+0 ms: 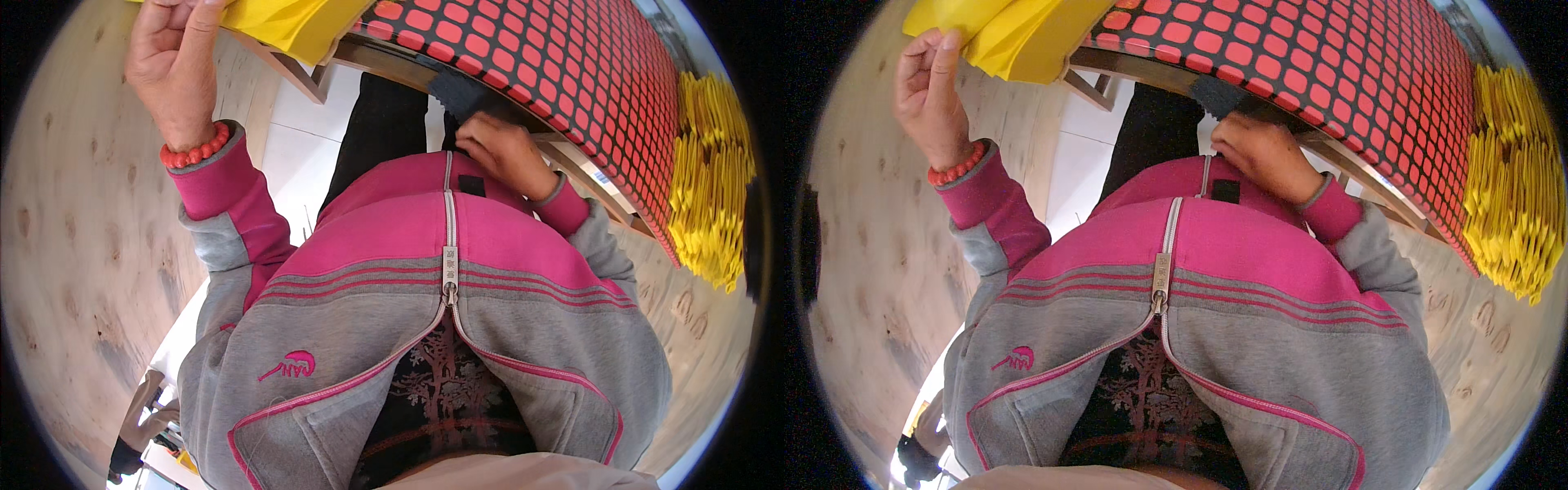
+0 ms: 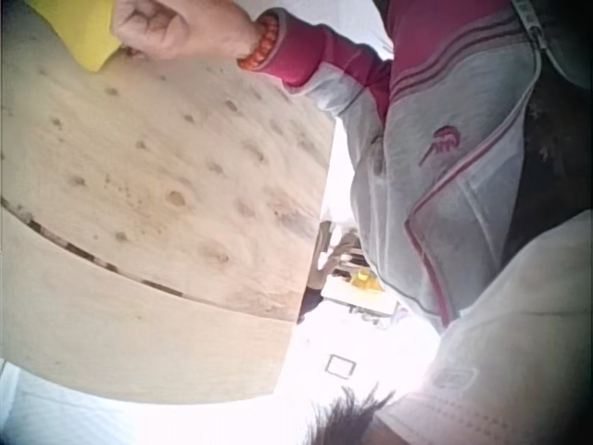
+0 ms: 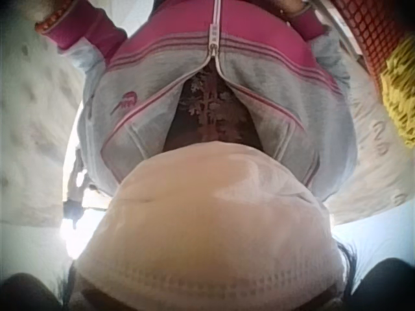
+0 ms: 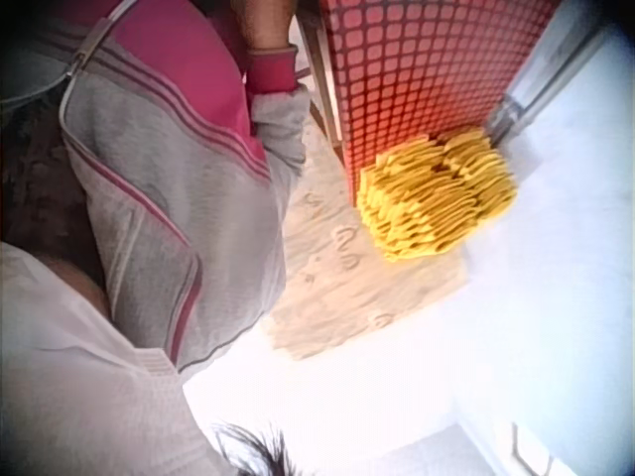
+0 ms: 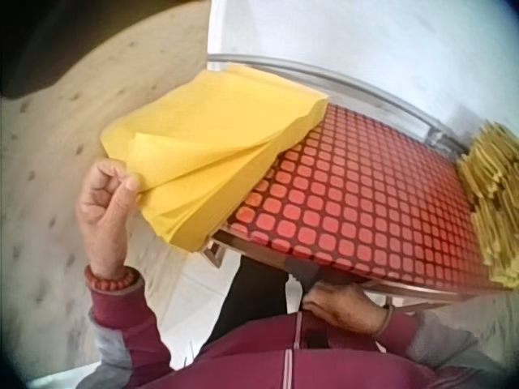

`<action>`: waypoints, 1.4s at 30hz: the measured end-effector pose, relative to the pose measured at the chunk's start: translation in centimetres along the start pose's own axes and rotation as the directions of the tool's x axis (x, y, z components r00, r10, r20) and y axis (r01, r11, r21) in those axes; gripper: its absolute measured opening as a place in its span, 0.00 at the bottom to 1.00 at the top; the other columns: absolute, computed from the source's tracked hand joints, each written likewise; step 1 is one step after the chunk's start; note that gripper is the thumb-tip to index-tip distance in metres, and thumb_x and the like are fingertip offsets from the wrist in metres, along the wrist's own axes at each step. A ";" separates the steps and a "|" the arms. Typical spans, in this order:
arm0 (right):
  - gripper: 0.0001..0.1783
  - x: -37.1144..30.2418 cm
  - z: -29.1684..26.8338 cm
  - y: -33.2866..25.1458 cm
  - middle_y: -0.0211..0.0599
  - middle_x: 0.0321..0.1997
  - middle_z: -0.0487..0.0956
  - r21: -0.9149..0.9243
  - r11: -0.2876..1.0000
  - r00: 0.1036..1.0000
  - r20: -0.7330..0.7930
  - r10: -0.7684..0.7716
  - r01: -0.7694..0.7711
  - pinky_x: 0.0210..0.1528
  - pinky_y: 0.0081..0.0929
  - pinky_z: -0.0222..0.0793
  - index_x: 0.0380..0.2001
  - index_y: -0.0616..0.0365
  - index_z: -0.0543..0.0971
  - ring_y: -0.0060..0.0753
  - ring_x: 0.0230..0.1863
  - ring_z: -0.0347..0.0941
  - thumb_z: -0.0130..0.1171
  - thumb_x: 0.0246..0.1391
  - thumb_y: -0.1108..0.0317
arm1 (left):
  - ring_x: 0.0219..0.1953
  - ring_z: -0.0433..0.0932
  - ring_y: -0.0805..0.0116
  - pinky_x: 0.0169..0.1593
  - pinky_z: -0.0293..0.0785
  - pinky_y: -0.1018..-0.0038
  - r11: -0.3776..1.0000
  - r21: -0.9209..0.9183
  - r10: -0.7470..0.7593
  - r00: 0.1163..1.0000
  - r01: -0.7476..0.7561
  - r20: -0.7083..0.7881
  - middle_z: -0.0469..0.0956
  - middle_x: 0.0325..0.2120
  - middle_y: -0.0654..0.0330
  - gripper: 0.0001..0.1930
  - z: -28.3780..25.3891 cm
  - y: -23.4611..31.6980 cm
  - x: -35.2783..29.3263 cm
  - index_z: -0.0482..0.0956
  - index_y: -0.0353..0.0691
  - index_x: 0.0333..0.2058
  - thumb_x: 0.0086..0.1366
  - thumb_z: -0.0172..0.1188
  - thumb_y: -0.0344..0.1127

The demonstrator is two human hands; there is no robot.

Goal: The person repeatedly folds yellow paper sheets by hand on a patterned table, aligning edges and pressing creases. Folded sheets are stacked to the right while new sheets are taken from a pile on the left.

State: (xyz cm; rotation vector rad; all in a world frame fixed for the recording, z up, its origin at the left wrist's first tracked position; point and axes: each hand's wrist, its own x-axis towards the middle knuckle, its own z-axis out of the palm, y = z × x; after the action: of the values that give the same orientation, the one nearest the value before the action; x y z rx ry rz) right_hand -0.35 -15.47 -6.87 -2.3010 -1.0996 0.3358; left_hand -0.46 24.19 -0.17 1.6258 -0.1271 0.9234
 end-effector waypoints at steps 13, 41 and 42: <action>0.13 0.7 3.0 5.8 0.39 0.49 0.80 -0.480 0.877 0.974 -0.206 -0.098 -0.014 0.49 0.40 0.76 0.44 0.59 0.80 0.47 0.50 0.79 0.66 0.56 0.69 | 0.42 0.79 0.77 0.48 0.73 0.80 1.000 0.016 -0.001 1.000 0.001 -0.007 0.81 0.38 0.65 0.07 0.6 0.9 0.0 0.78 0.38 0.43 0.68 0.64 0.23; 0.13 16.6 -9.9 -12.7 0.40 0.60 0.79 -0.443 0.692 0.640 -0.288 -0.712 0.570 0.66 0.52 0.65 0.30 0.55 0.81 0.49 0.64 0.73 0.75 0.44 0.66 | 0.44 0.80 0.75 0.50 0.74 0.79 0.997 0.081 -0.033 0.921 0.002 0.388 0.83 0.39 0.63 0.13 0.2 4.3 0.6 0.84 0.37 0.46 0.73 0.50 0.25; 0.12 16.8 -9.8 -12.5 0.39 0.60 0.79 -0.453 0.704 0.665 -0.276 -0.694 0.547 0.66 0.52 0.65 0.30 0.55 0.81 0.50 0.64 0.73 0.75 0.44 0.66 | 0.44 0.80 0.75 0.50 0.74 0.78 0.996 0.092 -0.038 0.919 0.002 0.394 0.83 0.39 0.63 0.13 0.1 4.2 0.6 0.84 0.36 0.46 0.73 0.49 0.25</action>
State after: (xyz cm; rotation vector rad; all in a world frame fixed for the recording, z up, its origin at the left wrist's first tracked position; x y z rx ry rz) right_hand 6.69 0.17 8.68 -1.9224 -1.7094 -0.6608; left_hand -2.29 23.11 3.55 1.8795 -0.3514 0.5796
